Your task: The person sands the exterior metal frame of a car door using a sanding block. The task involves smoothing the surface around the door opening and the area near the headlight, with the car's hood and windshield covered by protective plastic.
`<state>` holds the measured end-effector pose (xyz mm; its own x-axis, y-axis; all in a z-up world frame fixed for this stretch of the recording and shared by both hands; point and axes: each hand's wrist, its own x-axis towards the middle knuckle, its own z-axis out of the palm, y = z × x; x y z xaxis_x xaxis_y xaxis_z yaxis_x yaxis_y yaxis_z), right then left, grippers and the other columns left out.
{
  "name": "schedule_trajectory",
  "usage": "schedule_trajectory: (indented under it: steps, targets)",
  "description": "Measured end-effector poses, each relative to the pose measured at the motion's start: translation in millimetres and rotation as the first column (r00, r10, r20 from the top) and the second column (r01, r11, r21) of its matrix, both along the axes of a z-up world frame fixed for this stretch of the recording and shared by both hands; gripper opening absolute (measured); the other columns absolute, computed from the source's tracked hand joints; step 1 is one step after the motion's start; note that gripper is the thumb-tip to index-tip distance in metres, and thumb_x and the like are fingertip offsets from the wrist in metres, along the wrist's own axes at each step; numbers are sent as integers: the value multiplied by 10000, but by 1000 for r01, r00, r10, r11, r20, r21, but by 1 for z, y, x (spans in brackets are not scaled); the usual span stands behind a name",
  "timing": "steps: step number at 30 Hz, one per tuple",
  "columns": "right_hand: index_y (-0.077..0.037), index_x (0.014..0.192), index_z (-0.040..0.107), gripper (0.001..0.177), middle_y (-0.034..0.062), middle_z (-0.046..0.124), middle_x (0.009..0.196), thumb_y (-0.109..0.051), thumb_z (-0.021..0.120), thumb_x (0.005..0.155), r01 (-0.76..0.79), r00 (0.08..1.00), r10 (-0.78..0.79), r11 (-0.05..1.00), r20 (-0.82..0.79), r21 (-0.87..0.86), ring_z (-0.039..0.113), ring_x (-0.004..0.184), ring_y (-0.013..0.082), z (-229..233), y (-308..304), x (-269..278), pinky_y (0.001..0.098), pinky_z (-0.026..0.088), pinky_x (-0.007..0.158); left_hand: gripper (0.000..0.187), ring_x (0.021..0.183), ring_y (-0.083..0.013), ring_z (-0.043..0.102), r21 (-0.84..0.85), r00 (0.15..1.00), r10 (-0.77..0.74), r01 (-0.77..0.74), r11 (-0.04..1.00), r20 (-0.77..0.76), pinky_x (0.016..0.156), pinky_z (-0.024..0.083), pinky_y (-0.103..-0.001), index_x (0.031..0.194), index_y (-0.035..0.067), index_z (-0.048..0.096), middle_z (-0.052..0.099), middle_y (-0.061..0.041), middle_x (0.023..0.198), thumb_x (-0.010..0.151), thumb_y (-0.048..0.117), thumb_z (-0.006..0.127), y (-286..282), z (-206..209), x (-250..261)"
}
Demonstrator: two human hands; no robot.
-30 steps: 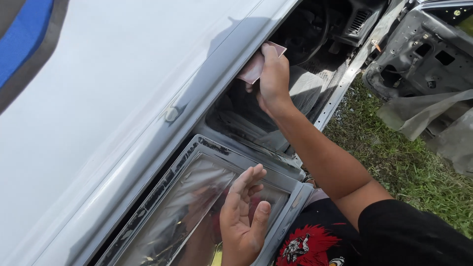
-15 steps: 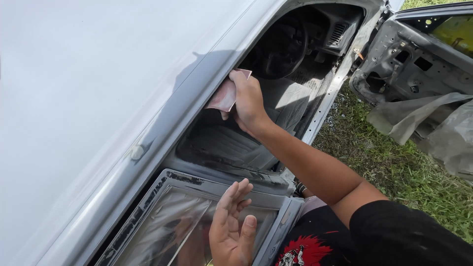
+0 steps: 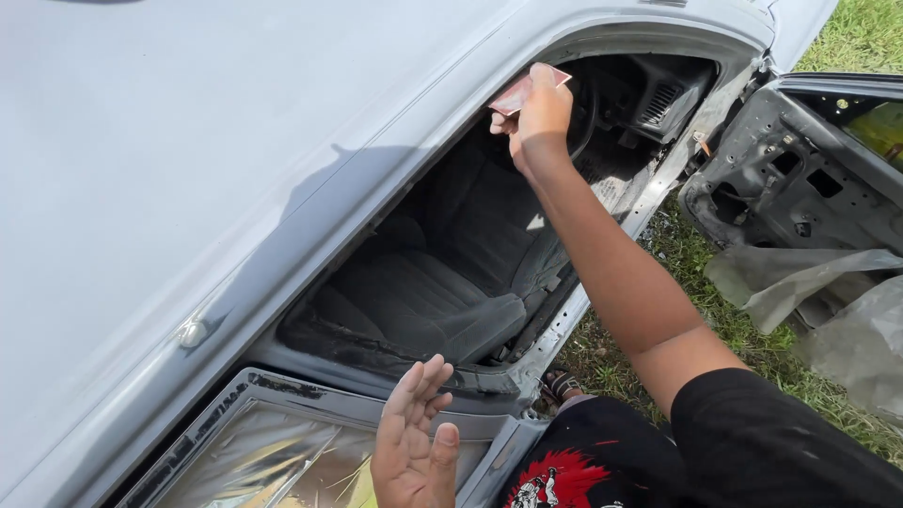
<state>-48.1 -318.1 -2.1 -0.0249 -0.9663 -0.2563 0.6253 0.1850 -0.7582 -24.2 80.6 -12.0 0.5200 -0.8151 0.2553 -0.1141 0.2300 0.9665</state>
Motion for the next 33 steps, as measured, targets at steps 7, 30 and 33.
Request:
schedule_trajectory:
  steps: [7, 30, 33]
  targets:
    - [-81, 651, 430, 214, 121, 507, 655, -149, 411, 853, 15, 997, -14, 1000, 77, -3, 452, 513, 236, -10, -33, -20, 355, 378, 489, 575, 1282, -346, 686, -31, 990, 141, -140, 990, 29, 1001, 584, -374, 1445, -34, 480, 650, -245, 1406, 980, 281, 603, -36, 10, -24]
    - [-7, 661, 471, 340, 148, 514, 569, -196, 339, 911, -164, 986, 164, 986, -23, -30, 525, 409, 283, 27, 135, 37, 393, 562, 435, 518, 1336, -286, 623, -3, 986, 167, -167, 986, 31, 1060, 542, -388, 1435, 7, 498, 640, -166, 1417, 1015, 292, 600, -17, 33, -50]
    - [-55, 838, 459, 305, 107, 497, 608, -303, 354, 982, -117, 993, 117, 993, -3, -34, 557, 430, 242, 31, 145, 44, 374, 580, 443, 527, 1317, -289, 633, 18, 979, 197, -198, 980, 44, 1052, 550, -390, 1419, -2, 514, 647, -163, 1404, 1013, 324, 595, 8, 37, -44]
